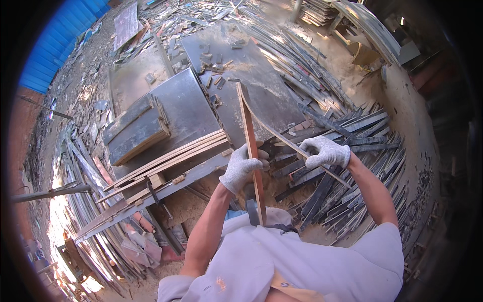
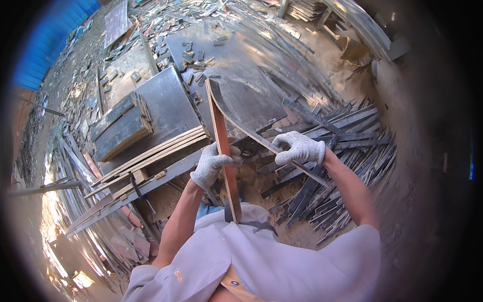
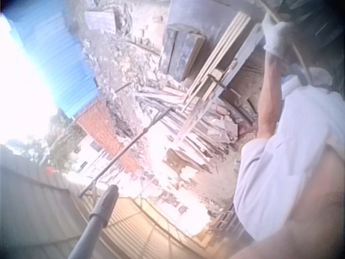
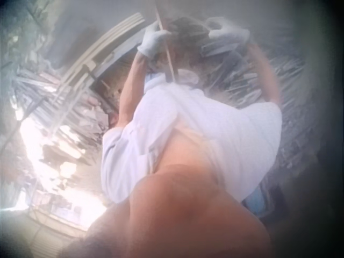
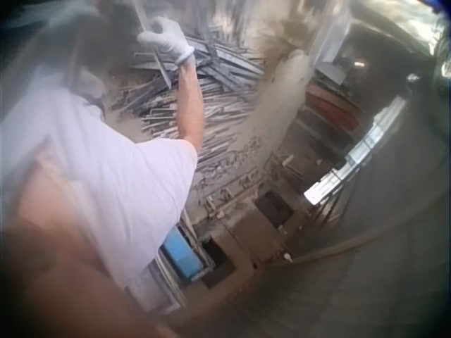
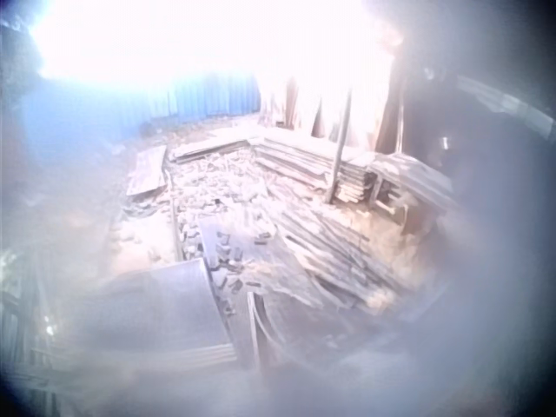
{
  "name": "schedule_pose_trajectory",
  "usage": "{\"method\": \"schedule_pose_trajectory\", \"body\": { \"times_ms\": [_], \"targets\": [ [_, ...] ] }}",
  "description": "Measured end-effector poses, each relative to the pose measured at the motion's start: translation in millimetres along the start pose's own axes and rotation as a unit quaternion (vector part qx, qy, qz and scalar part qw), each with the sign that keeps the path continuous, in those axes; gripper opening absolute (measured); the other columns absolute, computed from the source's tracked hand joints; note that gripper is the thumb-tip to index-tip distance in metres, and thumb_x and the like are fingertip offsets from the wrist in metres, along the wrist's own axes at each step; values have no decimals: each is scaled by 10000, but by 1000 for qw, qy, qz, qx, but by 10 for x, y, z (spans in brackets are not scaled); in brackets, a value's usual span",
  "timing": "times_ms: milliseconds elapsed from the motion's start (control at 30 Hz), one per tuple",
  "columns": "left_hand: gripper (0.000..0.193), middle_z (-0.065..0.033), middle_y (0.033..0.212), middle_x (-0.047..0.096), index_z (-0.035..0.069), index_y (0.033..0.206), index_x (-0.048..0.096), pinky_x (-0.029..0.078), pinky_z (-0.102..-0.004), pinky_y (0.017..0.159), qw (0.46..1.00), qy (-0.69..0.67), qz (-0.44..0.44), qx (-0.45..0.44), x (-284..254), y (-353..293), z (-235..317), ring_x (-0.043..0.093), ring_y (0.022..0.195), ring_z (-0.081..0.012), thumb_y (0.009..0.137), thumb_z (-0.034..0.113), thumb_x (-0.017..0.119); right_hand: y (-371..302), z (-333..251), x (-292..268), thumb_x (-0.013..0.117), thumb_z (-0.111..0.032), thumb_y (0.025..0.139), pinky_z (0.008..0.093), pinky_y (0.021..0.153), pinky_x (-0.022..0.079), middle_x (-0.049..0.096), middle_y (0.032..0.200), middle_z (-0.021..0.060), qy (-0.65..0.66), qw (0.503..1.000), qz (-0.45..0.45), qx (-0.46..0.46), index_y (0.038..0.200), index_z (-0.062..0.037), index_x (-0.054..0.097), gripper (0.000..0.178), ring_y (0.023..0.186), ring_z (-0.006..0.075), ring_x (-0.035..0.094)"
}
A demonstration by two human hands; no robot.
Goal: The person repeatedly picks up thin wooden strips from a pile, places them on a workbench, and stacks them. The person also moves larger wooden boards and scrap pieces aside to access the strips. The task continues with the person gathering and stacking the strips into a neat pile.
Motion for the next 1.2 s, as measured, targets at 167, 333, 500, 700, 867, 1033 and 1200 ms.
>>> {"method": "schedule_pose_trajectory", "body": {
  "times_ms": [167, 333, 500, 700, 867, 1033, 1200],
  "targets": [
    [746, -95, 974, 622, -54, 1436, 470, 616, -400, 819, 971, -169, 166, 21, -1023, -105, -135, 668, 822, -233, 693, -55, 537, -955, -8, -1039, 729, -328, 695, 259, 604, 420, 547, 781, -29, 82, 965, 244, 39, 991, -48, 654, 414, 681, 77, 512],
    [814, -179, 1332, 607, 80, 1599, 325, 485, -586, 1140, 944, -301, 12, 132, -721, 49, 220, 627, 1232, -381, 861, 79, 668, -1071, -19, -1034, 815, -359, 791, 292, 735, 543, 662, 907, 24, 94, 941, 325, 33, 1119, -31, 669, 486, 796, 105, 634],
    [835, -232, 1601, 435, 85, 1641, 256, 424, -588, 1210, 944, -306, -28, 121, -6, 210, 123, 470, 1467, -416, 1041, 559, 590, 108, -175, 277, 893, -563, 793, 437, 1057, 492, 743, 1181, 122, 23, 973, 231, -9, 1276, 29, 648, 803, 1126, 282, 668],
    [757, -170, 1297, 666, 27, 1427, 527, 547, -477, 1049, 977, -191, 88, 17, -38, 153, -644, 654, 1191, -292, 996, 639, 638, 134, 274, 1384, 831, -439, 932, 282, 817, 543, 706, 1060, 5, 399, 907, -23, 136, 1237, -22, 685, 537, 919, 80, 631],
    [735, -147, 1432, 602, 33, 1594, 410, 531, -396, 1055, 988, 126, 85, 15, -595, -75, -891, 646, 1252, -253, 1073, 510, 613, 325, 135, 725, 780, -414, 972, 310, 853, 531, 741, 1012, 36, 52, 985, 46, 158, 1181, -2, 746, 463, 919, 112, 638],
    [611, -164, 1363, 640, 50, 1560, 453, 567, -363, 992, 977, 27, 210, -34, -1241, -592, -924, 678, 1204, -242, 1097, 419, 605, 1216, -2315, -888, 688, -638, 961, 442, 959, 591, 647, 1397, 219, 300, 864, 214, -342, 1526, 64, 481, 924, 1248, 279, 648],
    [563, -210, 1413, 631, 54, 1556, 459, 577, -424, 1017, 933, -115, 341, 23, -2001, -1247, -1217, 690, 1221, -306, 1114, 381, 579, 2350, -2309, 297, 839, -510, 849, 468, 1111, 491, 577, 1467, 262, -265, 893, 271, -243, 1564, 23, 438, 977, 1335, 372, 563]
  ]
}}
Point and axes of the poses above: each hand's wrist, its own y-axis towards the middle knuckle, its own x-axis out of the palm, z = x × y, the point moved 8 cm from there along y, towards the middle knuckle
